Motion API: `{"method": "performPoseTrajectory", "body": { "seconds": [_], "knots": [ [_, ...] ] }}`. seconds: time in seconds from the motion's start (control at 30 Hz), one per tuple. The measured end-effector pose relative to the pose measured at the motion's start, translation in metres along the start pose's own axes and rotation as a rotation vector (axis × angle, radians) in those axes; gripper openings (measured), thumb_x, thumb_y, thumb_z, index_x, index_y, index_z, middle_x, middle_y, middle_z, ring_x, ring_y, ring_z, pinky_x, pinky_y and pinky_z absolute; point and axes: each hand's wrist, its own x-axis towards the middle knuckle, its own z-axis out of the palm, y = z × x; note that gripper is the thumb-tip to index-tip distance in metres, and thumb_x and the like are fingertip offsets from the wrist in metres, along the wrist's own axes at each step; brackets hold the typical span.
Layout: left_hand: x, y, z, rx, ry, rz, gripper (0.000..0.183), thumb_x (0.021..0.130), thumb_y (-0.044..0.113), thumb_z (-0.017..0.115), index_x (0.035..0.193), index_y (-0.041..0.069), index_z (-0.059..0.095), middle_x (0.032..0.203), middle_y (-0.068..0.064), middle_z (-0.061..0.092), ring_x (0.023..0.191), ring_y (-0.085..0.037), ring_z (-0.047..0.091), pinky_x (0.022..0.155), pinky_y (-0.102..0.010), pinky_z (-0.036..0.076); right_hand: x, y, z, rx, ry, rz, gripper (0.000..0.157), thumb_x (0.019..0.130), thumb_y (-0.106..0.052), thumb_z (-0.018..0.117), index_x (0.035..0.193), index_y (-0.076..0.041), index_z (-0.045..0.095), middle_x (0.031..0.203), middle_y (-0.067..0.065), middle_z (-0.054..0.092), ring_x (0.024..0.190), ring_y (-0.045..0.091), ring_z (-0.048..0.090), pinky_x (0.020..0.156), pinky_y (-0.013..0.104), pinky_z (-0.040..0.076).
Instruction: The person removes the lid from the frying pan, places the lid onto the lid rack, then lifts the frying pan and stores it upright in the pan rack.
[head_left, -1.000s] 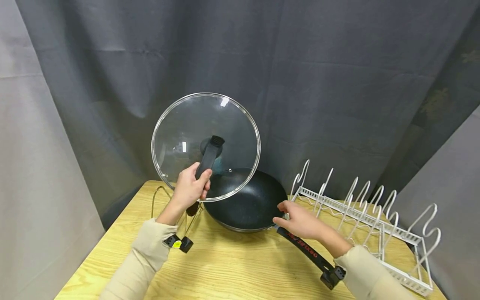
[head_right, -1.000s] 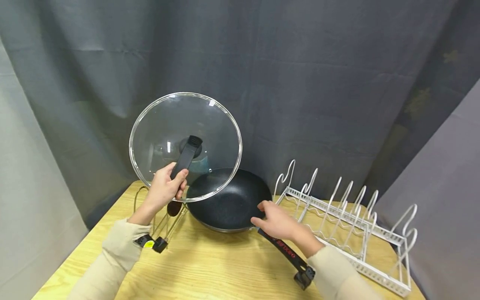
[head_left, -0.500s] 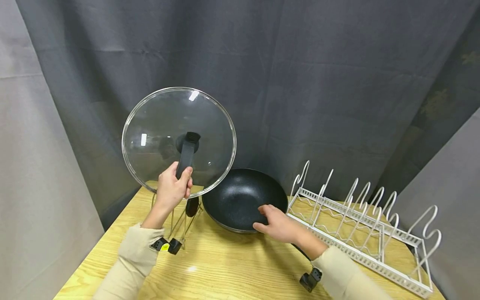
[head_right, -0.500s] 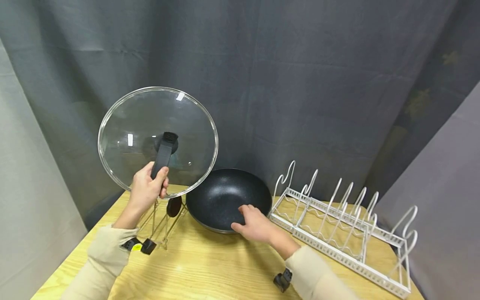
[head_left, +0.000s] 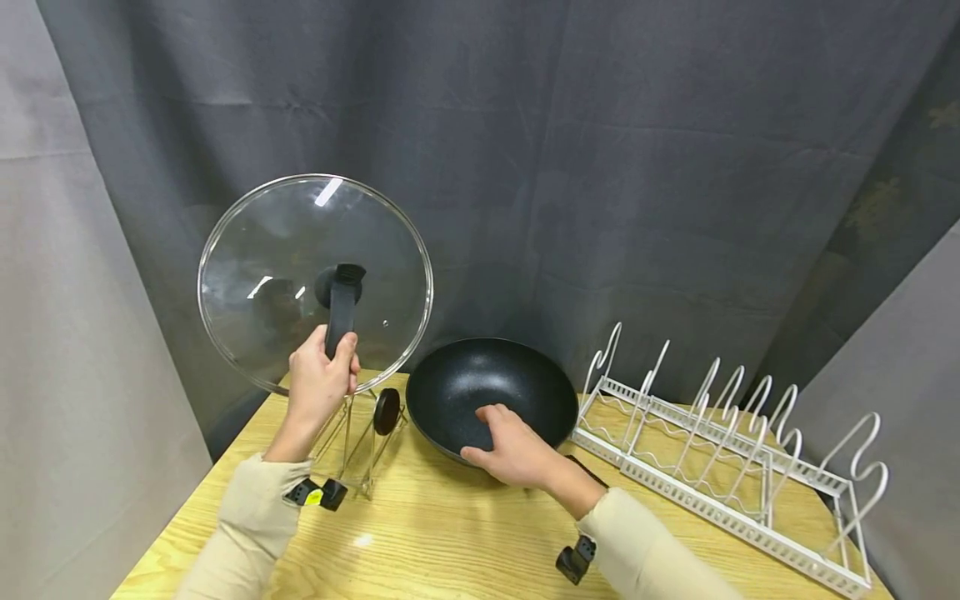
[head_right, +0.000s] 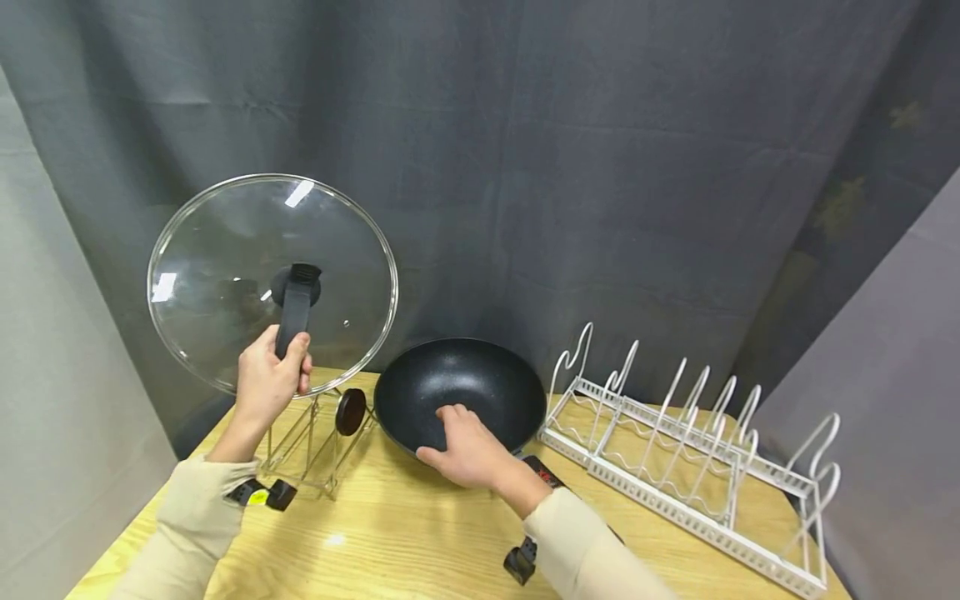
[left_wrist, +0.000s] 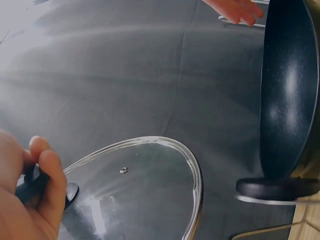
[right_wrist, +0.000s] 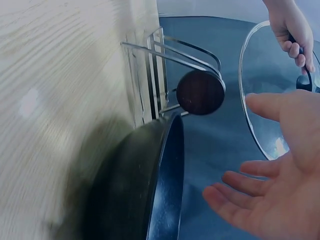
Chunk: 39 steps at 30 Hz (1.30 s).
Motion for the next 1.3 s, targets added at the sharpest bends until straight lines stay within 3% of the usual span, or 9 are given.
{"method": "performPoseTrajectory", "body": {
  "seconds": [0.4, 0.83, 1.0, 1.3],
  "knots": [
    [0.002, -0.015, -0.008, 0.150, 0.096, 0.011, 0.018, 0.096, 0.019, 0.056, 0.086, 0.004, 0.054, 0.057, -0.007, 0.059, 0.033, -0.012, 0.051, 0.034, -0.022, 0.040, 0.017, -0.008, 0.019, -0.019, -0.007, 0.008, 0.058, 0.091, -0.038, 0.061, 0.130, 0.002, 0.046, 0.126, 0.015, 0.050, 0.114, 0.028, 0.051, 0.093, 0.042, 0.044],
    [-0.002, -0.024, -0.011, 0.319, 0.110, -0.007, 0.018, 0.096, 0.020, 0.055, 0.086, 0.005, 0.055, 0.058, -0.005, 0.061, 0.037, -0.007, 0.053, 0.036, -0.023, 0.039, 0.038, -0.021, 0.038, -0.024, 0.091, -0.002, 0.061, 0.092, -0.036, 0.061, 0.138, -0.001, 0.041, 0.133, 0.015, 0.047, 0.119, 0.027, 0.049, 0.097, 0.041, 0.042],
    [-0.005, -0.029, -0.008, 0.354, 0.097, -0.025, 0.019, 0.096, 0.021, 0.055, 0.087, 0.004, 0.055, 0.060, -0.008, 0.064, 0.038, -0.006, 0.054, 0.041, -0.026, 0.040, 0.047, -0.021, 0.045, -0.067, 0.090, 0.009, 0.065, 0.092, -0.037, 0.060, 0.142, -0.003, 0.036, 0.138, 0.015, 0.043, 0.124, 0.028, 0.046, 0.100, 0.042, 0.040],
    [-0.010, -0.036, -0.012, 0.432, 0.110, -0.019, 0.019, 0.096, 0.020, 0.054, 0.084, 0.005, 0.055, 0.058, -0.003, 0.062, 0.045, -0.016, 0.056, 0.051, -0.036, 0.043, 0.065, -0.028, 0.060, -0.053, 0.066, 0.002, 0.065, 0.094, -0.036, 0.058, 0.146, -0.006, 0.031, 0.144, 0.015, 0.036, 0.127, 0.031, 0.042, 0.102, 0.043, 0.037]
  ]
}}
